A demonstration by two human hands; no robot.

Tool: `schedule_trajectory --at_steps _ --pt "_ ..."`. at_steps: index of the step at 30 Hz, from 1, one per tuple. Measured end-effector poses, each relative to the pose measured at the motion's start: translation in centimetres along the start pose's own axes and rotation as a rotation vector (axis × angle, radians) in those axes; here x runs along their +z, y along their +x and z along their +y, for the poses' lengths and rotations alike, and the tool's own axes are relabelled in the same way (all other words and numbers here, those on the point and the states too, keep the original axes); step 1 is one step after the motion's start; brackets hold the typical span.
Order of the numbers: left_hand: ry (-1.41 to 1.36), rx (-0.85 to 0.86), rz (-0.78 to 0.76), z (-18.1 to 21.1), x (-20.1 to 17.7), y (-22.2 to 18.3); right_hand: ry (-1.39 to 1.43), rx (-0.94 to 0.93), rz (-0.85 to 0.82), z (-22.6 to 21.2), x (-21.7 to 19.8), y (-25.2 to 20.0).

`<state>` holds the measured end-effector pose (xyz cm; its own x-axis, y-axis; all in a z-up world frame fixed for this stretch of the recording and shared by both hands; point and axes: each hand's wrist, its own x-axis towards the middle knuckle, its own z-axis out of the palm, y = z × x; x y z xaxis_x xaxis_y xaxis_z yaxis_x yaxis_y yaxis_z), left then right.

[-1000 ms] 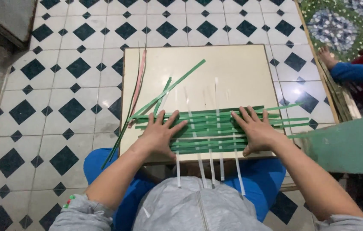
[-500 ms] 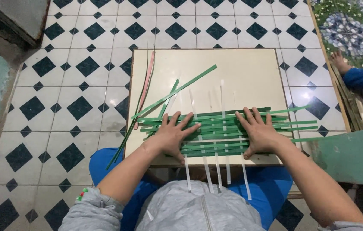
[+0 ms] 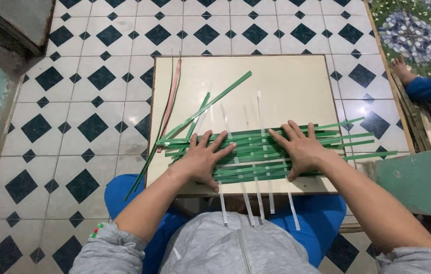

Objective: Weaving green plastic strips into a mat on a flat board

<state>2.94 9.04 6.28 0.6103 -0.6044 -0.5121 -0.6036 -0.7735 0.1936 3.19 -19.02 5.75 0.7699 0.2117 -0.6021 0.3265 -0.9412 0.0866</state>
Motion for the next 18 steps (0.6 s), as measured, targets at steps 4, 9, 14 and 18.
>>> schedule_trajectory --at_steps 4,9,14,18 --pt "-0.030 -0.020 -0.012 0.1 -0.3 -0.4 0.044 -0.016 -0.015 -0.2 -0.2 -0.3" --pt "-0.088 -0.005 0.008 0.1 -0.1 -0.2 0.077 -0.021 -0.007 -0.1 0.3 -0.4" --pt "-0.081 0.034 0.021 0.6 0.3 0.7 0.079 -0.037 -0.012 0.2 1.1 0.5" --pt "-0.103 0.024 0.022 0.7 0.4 0.7 0.084 -0.032 -0.008 0.1 1.0 0.1"
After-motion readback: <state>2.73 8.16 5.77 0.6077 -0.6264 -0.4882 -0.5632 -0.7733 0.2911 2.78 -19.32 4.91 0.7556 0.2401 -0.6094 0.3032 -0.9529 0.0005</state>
